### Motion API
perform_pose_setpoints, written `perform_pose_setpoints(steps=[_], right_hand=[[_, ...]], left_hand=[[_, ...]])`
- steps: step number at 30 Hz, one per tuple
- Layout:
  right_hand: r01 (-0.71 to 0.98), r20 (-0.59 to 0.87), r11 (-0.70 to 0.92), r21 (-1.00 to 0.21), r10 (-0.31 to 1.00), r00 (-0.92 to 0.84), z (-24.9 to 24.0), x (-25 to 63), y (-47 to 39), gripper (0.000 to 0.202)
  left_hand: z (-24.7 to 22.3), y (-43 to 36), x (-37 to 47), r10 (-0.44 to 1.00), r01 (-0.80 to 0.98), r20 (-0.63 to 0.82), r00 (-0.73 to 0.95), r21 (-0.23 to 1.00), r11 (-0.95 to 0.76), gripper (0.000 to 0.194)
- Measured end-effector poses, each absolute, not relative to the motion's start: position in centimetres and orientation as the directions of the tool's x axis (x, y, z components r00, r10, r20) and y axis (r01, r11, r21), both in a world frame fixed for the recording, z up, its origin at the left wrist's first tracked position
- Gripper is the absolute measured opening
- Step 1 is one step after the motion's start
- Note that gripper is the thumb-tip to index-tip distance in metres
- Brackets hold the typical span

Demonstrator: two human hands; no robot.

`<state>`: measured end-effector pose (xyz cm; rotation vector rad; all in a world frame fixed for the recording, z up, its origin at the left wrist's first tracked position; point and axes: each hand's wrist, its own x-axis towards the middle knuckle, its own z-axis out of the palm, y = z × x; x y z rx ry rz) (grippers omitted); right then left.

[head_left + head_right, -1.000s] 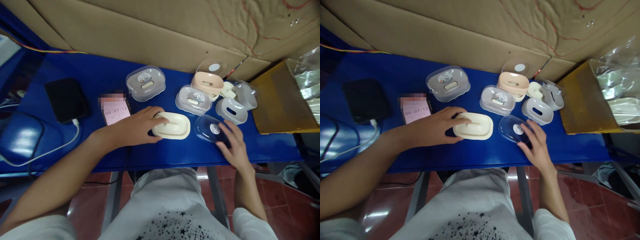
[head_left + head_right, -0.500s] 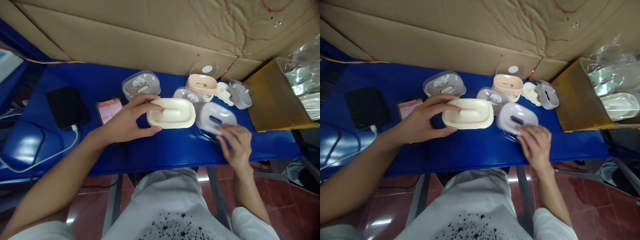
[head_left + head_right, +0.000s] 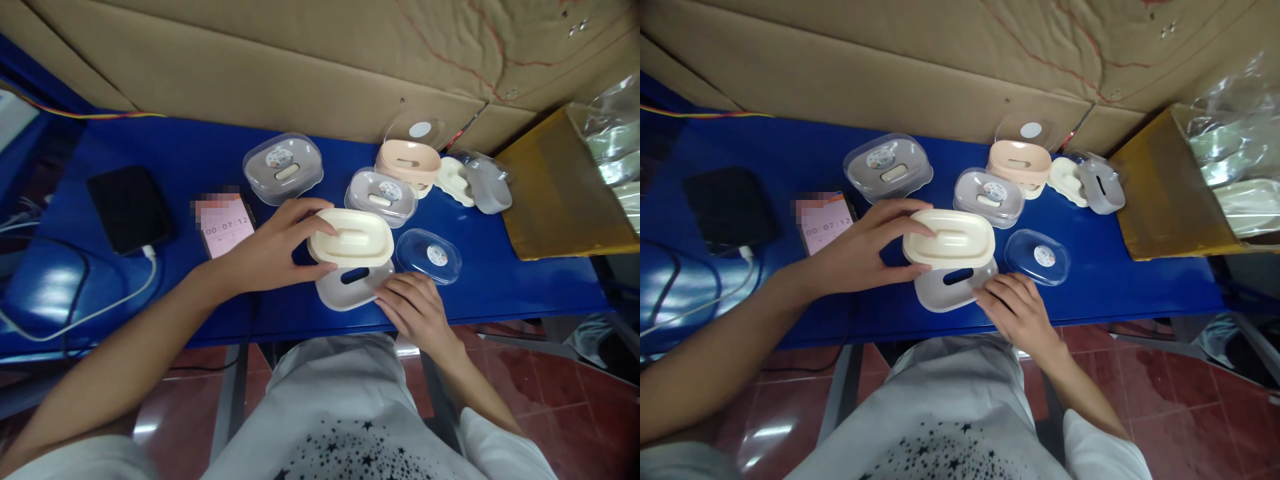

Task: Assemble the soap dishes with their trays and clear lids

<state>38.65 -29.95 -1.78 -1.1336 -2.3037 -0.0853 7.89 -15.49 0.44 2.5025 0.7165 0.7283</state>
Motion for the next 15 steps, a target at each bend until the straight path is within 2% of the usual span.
perform_pose_setpoints(steps=[5,10,13,15], right_hand=[[0.756,0.51,0.618,-0.217,0.732,-0.452,-0.8,40.1,-32.2,0.025],[0.755,0.591,0.565,-0.334,0.749,-0.299,-0.4,41.7,-33.8,0.026],[0.751,0.649,0.541,-0.379,0.734,-0.202,-0.9,41.5,-33.4,0.032],[0.761,0.706,0.535,-0.368,0.693,-0.146,-1.3,40.9,-32.8,0.037]], left_hand=[[0.6,-15.0,7.5,0.64,0.413,0.296,0.709,0.562,-0.717,0.035],[-0.2,-14.6,7.2,0.669,0.481,0.079,0.739,0.634,-0.606,0.054],[-0.5,-14.6,7.2,0.657,0.493,0.029,0.753,0.636,-0.593,0.059],[-0.5,-14.7,7.2,0.633,0.481,0.015,0.774,0.636,-0.603,0.064]])
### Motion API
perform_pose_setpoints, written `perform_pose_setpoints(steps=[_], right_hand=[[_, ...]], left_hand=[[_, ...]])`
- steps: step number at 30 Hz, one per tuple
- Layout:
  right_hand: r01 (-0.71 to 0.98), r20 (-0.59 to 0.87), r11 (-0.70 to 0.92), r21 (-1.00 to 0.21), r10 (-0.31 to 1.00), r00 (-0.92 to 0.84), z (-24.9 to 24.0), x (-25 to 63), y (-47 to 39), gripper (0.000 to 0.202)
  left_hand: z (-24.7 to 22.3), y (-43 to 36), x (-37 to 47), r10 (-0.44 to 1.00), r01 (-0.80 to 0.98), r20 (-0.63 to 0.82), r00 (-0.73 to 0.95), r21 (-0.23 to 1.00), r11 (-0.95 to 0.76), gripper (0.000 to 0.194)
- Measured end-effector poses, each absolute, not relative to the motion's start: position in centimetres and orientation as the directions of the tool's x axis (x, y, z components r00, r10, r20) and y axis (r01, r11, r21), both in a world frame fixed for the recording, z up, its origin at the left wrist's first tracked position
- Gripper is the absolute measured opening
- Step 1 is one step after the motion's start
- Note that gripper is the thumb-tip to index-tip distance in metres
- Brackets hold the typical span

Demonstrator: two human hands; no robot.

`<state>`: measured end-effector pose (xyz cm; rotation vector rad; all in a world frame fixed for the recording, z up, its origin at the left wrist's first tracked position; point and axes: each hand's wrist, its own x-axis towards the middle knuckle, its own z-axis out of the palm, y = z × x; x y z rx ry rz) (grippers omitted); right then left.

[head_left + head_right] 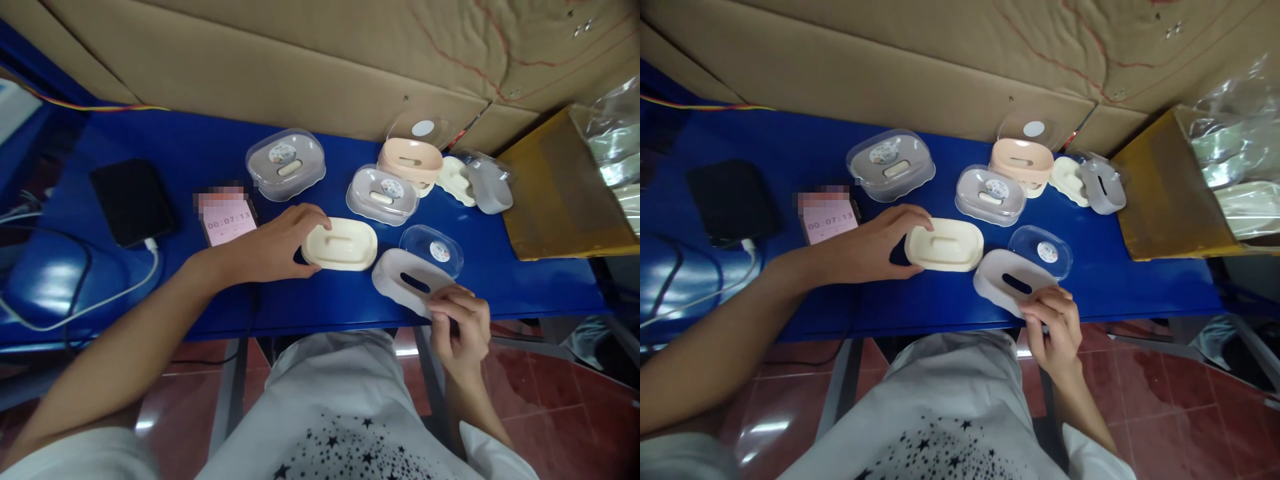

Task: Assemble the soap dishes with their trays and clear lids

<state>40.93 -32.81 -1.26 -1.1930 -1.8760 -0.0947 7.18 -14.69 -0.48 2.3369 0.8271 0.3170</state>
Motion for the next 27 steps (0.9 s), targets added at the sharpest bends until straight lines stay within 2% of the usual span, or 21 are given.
perform_pose_setpoints(steps=[6,10,13,15,18,21,25,27], right_hand=[[0.797,0.741,0.542,-0.266,0.644,-0.191,-0.6,40.1,-30.9,0.06],[0.761,0.77,0.603,-0.238,0.595,-0.23,0.3,40.2,-29.9,0.06],[0.69,0.685,0.675,-0.26,0.633,-0.361,0.0,39.4,-28.7,0.062],[0.655,0.598,0.718,-0.233,0.637,-0.486,-0.5,38.5,-27.7,0.066],[0.623,0.462,0.766,-0.162,0.617,-0.638,-1.2,37.6,-26.3,0.056],[0.629,0.369,0.759,-0.167,0.64,-0.674,-1.5,37.4,-25.5,0.043],[0.656,0.278,0.731,-0.19,0.681,-0.678,-1.7,37.0,-25.5,0.046],[0.655,0.251,0.731,-0.193,0.682,-0.687,-1.7,36.4,-25.6,0.048]], left_hand=[[-0.1,-14.8,6.9,0.619,0.474,0.041,0.784,0.605,-0.64,0.079],[-0.2,-15.1,7.2,0.607,0.492,0.0,0.795,0.586,-0.644,0.083],[-0.5,-15.5,7.6,0.587,0.44,0.039,0.809,0.623,-0.647,0.099],[-0.8,-15.6,7.7,0.572,0.381,0.091,0.815,0.66,-0.647,0.109],[-0.9,-15.7,7.8,0.553,0.34,0.105,0.826,0.69,-0.639,0.109],[-0.8,-15.7,7.7,0.539,0.348,0.077,0.838,0.686,-0.639,0.106],[-0.8,-15.7,7.7,0.535,0.374,0.041,0.844,0.67,-0.641,0.112],[-0.8,-15.8,7.8,0.538,0.396,0.02,0.843,0.655,-0.643,0.108]])
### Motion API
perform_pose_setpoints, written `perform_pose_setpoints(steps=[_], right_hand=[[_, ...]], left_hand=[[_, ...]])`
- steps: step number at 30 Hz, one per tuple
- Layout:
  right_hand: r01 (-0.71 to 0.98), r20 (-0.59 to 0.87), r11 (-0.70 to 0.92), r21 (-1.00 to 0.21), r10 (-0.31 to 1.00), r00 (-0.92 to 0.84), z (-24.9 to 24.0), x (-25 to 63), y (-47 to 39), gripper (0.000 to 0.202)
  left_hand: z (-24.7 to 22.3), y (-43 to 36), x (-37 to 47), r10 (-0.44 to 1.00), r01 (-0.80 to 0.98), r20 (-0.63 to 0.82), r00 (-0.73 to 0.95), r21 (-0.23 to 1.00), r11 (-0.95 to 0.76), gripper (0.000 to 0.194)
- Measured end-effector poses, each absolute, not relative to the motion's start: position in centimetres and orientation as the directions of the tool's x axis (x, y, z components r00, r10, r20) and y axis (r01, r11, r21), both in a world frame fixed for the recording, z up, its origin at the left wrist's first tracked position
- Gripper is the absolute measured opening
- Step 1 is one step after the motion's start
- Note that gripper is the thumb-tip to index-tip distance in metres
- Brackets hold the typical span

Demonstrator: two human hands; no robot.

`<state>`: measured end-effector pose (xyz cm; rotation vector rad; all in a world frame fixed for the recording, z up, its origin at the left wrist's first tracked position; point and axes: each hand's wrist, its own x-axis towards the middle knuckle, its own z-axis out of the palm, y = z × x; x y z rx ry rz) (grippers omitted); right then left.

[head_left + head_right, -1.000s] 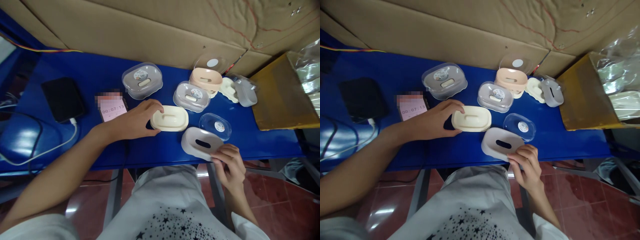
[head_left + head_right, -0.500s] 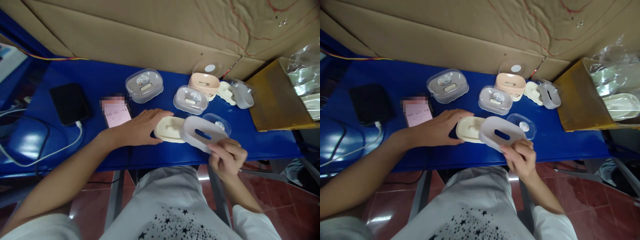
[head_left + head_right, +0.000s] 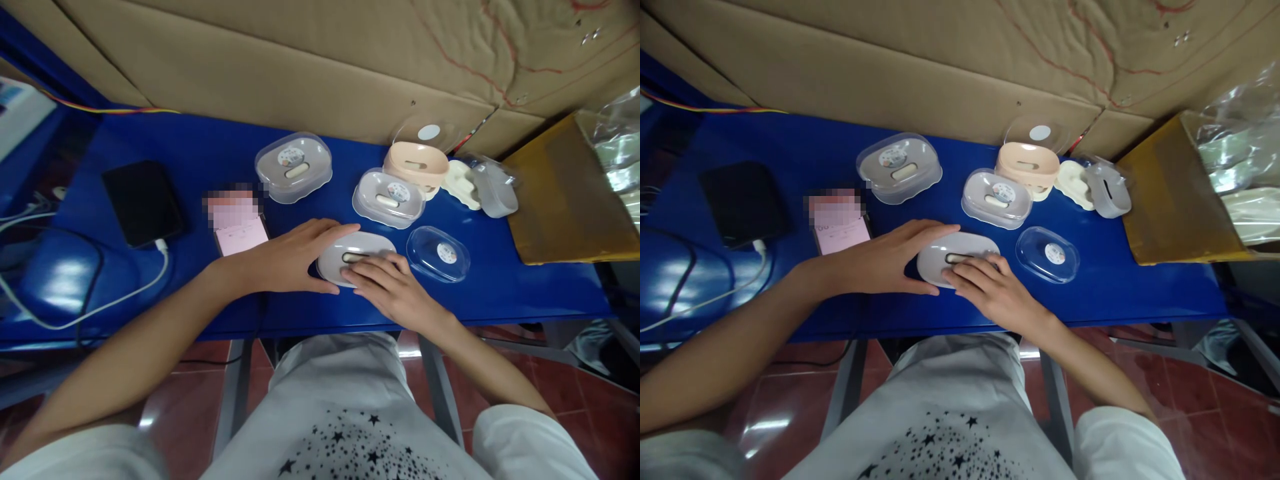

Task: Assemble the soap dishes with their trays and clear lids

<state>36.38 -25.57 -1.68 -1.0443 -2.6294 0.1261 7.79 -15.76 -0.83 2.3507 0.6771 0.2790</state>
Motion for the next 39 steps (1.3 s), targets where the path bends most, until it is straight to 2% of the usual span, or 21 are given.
perform_pose_setpoints(steps=[6,8,10,13,16,19,24,31,35,39], right_hand=[[0.659,0.256,0.7,-0.275,0.714,-0.652,-1.1,38.2,-25.3,0.055],[0.764,0.258,0.592,-0.255,0.803,-0.537,-1.1,41.4,-25.6,0.068],[0.889,0.271,0.403,-0.216,0.9,-0.342,-1.4,45.3,-26.3,0.08],[0.939,0.24,0.255,-0.232,0.95,-0.198,-1.7,49.4,-27.5,0.081],[0.894,0.321,0.31,-0.324,0.925,-0.204,-1.5,48.8,-28.0,0.079],[0.785,0.346,0.473,-0.4,0.871,-0.348,-0.9,44.6,-27.4,0.081],[0.695,0.318,0.628,-0.349,0.777,-0.543,-0.6,38.8,-25.0,0.081],[0.675,0.301,0.667,-0.314,0.745,-0.596,-1.5,38.0,-24.3,0.084],[0.659,0.263,0.657,-0.366,0.752,-0.604,-1.1,38.8,-24.4,0.085],[0.718,0.339,0.589,-0.372,0.806,-0.485,0.1,42.5,-22.2,0.069]], left_hand=[[-0.4,-15.9,8.5,0.548,0.43,0.073,0.833,0.536,-0.727,0.094],[-0.2,-16.0,8.6,0.556,0.448,0.052,0.83,0.532,-0.719,0.094],[-0.1,-16.0,8.6,0.563,0.466,0.02,0.826,0.54,-0.701,0.094],[-0.2,-16.1,8.6,0.571,0.477,-0.004,0.821,0.555,-0.682,0.098],[-0.5,-16.2,8.8,0.577,0.456,-0.001,0.816,0.614,-0.644,0.111],[-0.9,-16.4,9.2,0.583,0.406,0.031,0.812,0.688,-0.602,0.124],[-1.3,-16.6,9.4,0.603,0.359,0.078,0.794,0.74,-0.568,0.135],[-1.5,-16.8,9.3,0.582,0.371,0.08,0.809,0.699,-0.611,0.127],[-1.2,-16.9,9.4,0.547,0.382,0.076,0.834,0.636,-0.67,0.109],[-0.4,-16.3,8.7,0.587,0.473,0.064,0.807,0.524,-0.708,0.097]])
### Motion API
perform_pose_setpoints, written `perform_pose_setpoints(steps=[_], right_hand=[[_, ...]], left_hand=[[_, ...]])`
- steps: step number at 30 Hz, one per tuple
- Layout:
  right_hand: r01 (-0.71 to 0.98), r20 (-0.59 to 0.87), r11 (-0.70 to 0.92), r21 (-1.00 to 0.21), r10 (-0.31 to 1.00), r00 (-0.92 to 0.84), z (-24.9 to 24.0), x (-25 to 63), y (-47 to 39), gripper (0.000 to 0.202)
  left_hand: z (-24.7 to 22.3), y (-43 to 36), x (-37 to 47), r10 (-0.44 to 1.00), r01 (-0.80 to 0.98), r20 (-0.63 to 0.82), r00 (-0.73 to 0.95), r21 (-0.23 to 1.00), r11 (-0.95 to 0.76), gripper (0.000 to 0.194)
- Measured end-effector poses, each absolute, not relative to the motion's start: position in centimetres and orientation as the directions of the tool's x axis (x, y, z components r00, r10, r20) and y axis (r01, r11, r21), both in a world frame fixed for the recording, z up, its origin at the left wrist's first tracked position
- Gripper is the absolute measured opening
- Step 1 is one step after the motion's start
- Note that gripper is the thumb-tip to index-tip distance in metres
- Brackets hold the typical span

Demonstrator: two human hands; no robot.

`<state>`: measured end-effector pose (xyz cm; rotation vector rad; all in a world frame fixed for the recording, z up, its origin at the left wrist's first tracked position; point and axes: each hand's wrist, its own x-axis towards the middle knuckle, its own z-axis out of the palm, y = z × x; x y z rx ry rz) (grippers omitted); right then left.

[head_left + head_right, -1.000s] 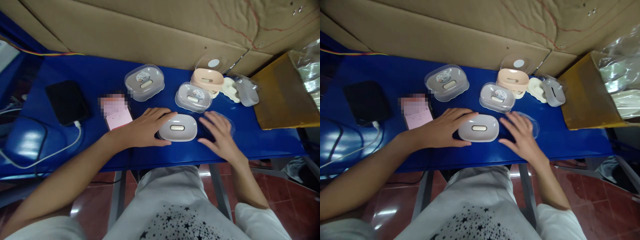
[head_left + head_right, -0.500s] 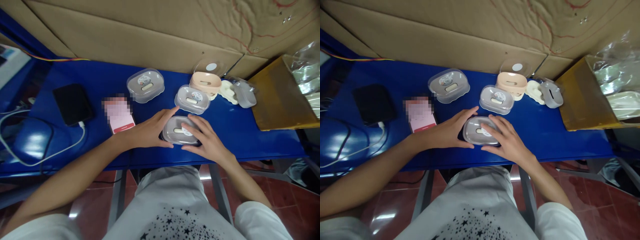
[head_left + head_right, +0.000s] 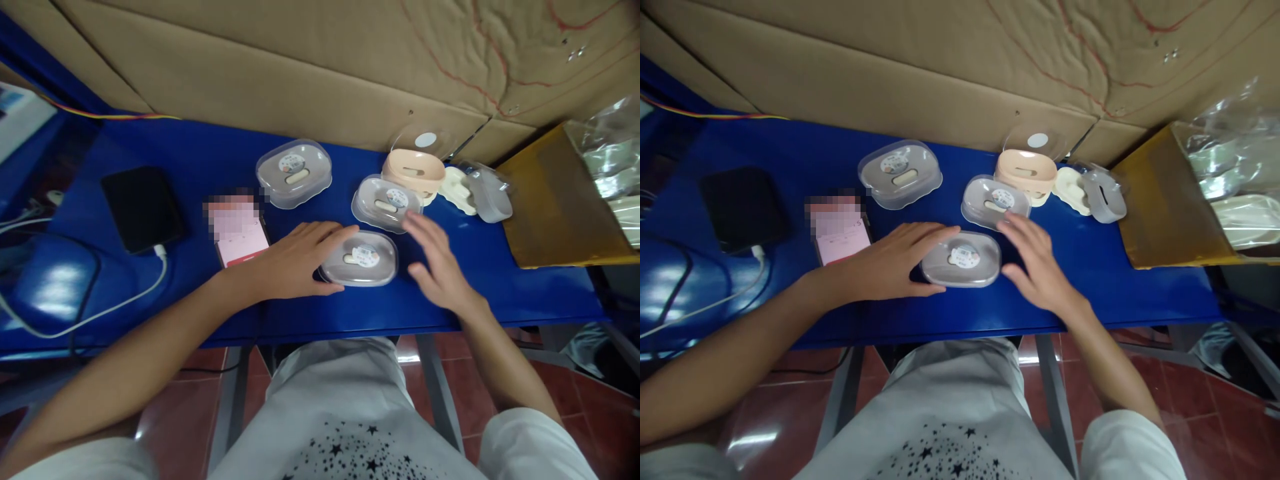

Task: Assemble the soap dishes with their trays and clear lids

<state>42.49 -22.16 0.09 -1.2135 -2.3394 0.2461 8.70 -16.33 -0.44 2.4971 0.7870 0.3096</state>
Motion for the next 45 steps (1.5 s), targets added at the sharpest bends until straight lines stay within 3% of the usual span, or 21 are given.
perform_pose_setpoints(steps=[5,12,23,33,36,39,43,45], right_hand=[[0.88,0.362,0.421,-0.219,0.873,-0.328,0.2,48.3,-16.8,0.052],[0.961,0.37,0.275,-0.041,0.897,-0.241,-2.5,50.2,-12.6,0.06],[0.934,0.409,0.347,-0.088,0.867,-0.284,-3.0,49.6,-14.1,0.036],[0.963,0.327,0.262,0.064,0.906,-0.268,-1.7,48.9,-19.1,0.033],[0.978,0.351,0.187,0.09,0.913,-0.207,-1.8,49.6,-23.5,0.033],[0.984,0.381,0.155,0.093,0.907,-0.179,-2.1,49.2,-27.1,0.032],[0.971,0.372,0.237,0.038,0.898,-0.234,-2.1,45.3,-29.1,0.033],[0.952,0.363,0.307,0.005,0.886,-0.288,-1.8,42.8,-29.4,0.035]], left_hand=[[-0.1,-14.6,7.1,0.687,0.61,0.14,0.713,0.359,-0.707,0.092],[-0.4,-13.7,6.8,0.785,0.753,0.168,0.596,0.22,-0.62,0.093],[-0.6,-13.7,7.0,0.787,0.771,0.25,0.564,0.183,-0.611,0.075],[-1.0,-13.3,7.0,0.786,0.775,0.293,0.545,0.182,-0.605,0.074],[-0.6,-14.0,7.4,0.746,0.745,0.335,0.576,0.162,-0.647,0.072],[0.0,-15.5,8.4,0.619,0.616,0.364,0.696,0.14,-0.775,0.064],[0.3,-17.7,9.9,0.381,0.36,0.322,0.867,0.124,-0.925,0.051],[0.1,-18.3,10.3,0.33,0.303,0.287,0.9,0.134,-0.943,0.048]])
